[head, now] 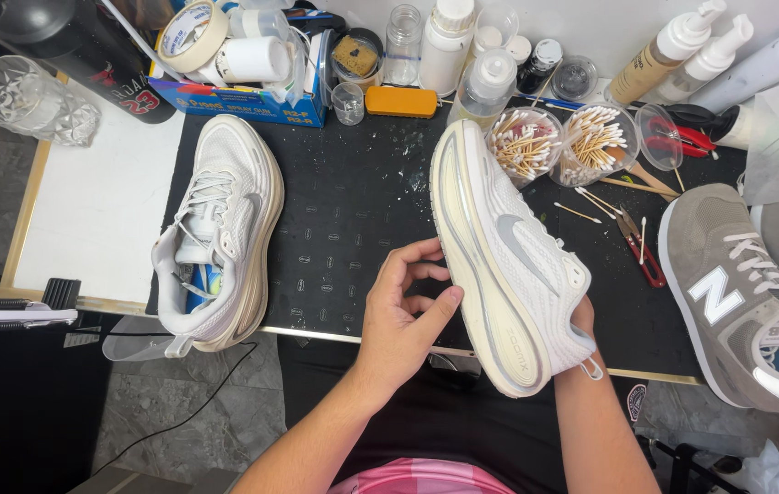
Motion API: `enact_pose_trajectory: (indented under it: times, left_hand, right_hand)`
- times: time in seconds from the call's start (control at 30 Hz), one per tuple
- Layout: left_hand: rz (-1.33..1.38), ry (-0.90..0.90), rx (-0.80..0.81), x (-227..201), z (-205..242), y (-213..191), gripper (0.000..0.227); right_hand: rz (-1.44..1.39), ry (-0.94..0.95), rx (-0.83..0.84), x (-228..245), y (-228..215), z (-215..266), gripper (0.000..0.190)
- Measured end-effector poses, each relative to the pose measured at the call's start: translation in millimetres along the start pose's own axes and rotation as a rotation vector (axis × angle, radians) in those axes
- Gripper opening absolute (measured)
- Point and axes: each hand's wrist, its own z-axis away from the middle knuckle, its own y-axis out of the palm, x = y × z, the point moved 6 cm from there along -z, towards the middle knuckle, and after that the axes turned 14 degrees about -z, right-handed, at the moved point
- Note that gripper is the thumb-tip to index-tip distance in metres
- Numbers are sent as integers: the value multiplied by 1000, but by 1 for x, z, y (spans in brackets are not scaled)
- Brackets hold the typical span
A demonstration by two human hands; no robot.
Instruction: The person cleans a white Nike sneaker using cotton swabs and a small metal tool. They meticulously scrub the midsole, outsole, and upper mesh, rotating the shoe to access different areas. The person also uses a utility knife to scrape the sole. The task is performed on a cluttered workbench with various cleaning supplies.
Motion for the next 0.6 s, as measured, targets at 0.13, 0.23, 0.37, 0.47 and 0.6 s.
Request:
enact_pose_trajectory:
  times: [0.13,0.23,0.37,0.47,0.6]
  left_hand:
    - [21,-105,21,8,-3,1,36]
    - [4,-67,-8,11,-10,0,31]
    - [28,-62,-8,15,-11,3,27]
    - [28,-49,2,14,-10,4,27]
    - [-51,34,-40,4,-9,-1,31]
  right_hand:
    - [11,-3,-45,1,2,7,48]
    - [-22,35,-74,0,1,7,50]
    - [-78,64,23,-1,3,4,50]
    - [-77,54,11,1,0,2,50]
    - [-55,36,-22,1,-4,1,50]
